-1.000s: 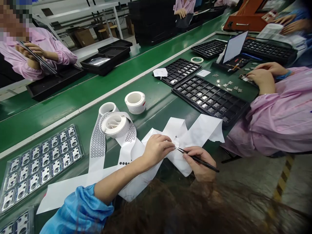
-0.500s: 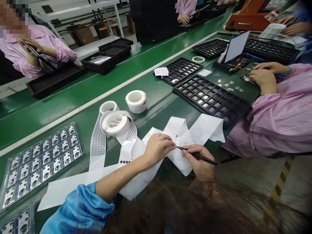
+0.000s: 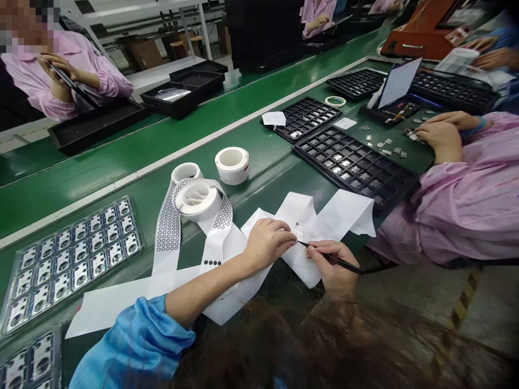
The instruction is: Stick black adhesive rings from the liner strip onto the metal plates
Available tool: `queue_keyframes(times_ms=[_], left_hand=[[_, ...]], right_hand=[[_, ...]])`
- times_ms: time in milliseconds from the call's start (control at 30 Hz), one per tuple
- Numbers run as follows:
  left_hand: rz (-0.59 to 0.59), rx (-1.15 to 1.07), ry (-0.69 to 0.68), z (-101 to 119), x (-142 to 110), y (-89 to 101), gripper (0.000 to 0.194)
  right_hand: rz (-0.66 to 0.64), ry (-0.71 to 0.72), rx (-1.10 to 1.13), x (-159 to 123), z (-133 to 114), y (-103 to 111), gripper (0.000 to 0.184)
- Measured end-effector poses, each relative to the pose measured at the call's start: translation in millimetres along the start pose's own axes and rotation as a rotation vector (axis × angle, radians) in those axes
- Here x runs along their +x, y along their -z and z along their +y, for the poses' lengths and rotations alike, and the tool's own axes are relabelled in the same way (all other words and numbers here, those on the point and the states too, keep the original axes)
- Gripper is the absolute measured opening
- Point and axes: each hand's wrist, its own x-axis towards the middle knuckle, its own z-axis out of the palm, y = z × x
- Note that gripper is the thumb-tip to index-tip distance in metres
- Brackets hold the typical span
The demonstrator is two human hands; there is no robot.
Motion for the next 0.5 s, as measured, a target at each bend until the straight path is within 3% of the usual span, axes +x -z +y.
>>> queue_keyframes(times_ms=[267, 400, 500], left_hand=[[0.074, -0.091, 0.051, 6.5, 0.3, 7.0, 0.006], [0.128, -0.196, 0.078, 26.6, -11.9, 39.2, 0.007], [0.139, -0.311, 0.11, 46.6, -45.9, 70.9, 0.009]], right_hand=[[0.019, 0.1, -0.01, -0.5, -6.9, 1.6, 0.017], [-0.009, 0.122, 0.005, -9.5, -39.1, 7.7, 0.02], [-0.088, 0.094, 0.046, -31.1, -67.2, 6.0, 0.02]])
